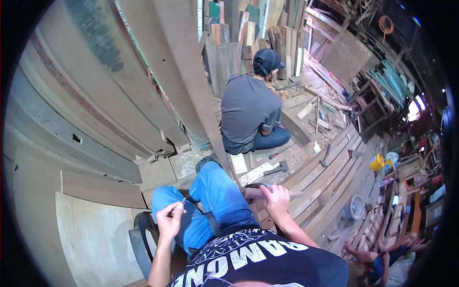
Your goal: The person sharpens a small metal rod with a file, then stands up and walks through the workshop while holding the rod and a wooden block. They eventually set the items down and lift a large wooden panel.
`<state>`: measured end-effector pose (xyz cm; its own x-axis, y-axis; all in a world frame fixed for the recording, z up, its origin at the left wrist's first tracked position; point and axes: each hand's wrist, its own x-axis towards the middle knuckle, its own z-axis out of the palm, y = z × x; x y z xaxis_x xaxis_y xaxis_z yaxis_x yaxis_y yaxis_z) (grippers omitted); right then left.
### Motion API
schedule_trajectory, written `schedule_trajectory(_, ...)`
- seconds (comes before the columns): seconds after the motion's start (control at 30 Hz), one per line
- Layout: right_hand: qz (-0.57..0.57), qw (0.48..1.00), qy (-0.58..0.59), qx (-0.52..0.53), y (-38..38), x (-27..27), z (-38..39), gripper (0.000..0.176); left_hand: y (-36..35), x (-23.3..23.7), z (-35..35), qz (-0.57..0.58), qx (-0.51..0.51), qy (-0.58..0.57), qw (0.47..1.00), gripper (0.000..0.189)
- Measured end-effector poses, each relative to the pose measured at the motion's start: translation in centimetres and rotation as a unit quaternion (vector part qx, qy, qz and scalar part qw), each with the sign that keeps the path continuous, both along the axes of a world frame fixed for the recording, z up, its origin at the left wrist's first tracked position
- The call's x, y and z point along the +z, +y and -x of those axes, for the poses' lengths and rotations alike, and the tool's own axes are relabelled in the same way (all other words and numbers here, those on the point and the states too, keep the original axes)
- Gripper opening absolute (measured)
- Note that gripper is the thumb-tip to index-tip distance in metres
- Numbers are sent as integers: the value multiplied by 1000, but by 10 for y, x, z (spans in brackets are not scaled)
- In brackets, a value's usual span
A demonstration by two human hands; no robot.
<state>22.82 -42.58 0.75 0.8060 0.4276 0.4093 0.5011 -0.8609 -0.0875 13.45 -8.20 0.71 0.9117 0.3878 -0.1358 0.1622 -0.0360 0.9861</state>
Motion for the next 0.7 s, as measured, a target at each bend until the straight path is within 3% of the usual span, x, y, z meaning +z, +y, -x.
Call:
schedule_trajectory(0.07,52,996,7,-77,-9,-5,9,47,-7,4,-5,39,-7,2,999,16)
schedule_trajectory(0.2,73,987,64,-130,-18,-17,32,42,-9,0,-6,71,11,-2,997,17)
schedule_trajectory(0.33,29,982,56,-175,-17,-24,39,49,6,7,3,70,46,-1,996,17)
schedule_trajectory(0.53,94,976,55,-189,-18,-29,31,52,34,33,12,78,127,-31,988,19)
schedule_trajectory(0.6,106,969,67,-213,-8,-25,33,50,42,48,17,82,120,-83,986,19)
schedule_trajectory(0.7,104,971,60,-207,-6,-24,35,48,47,50,25,67,107,-70,989,19)
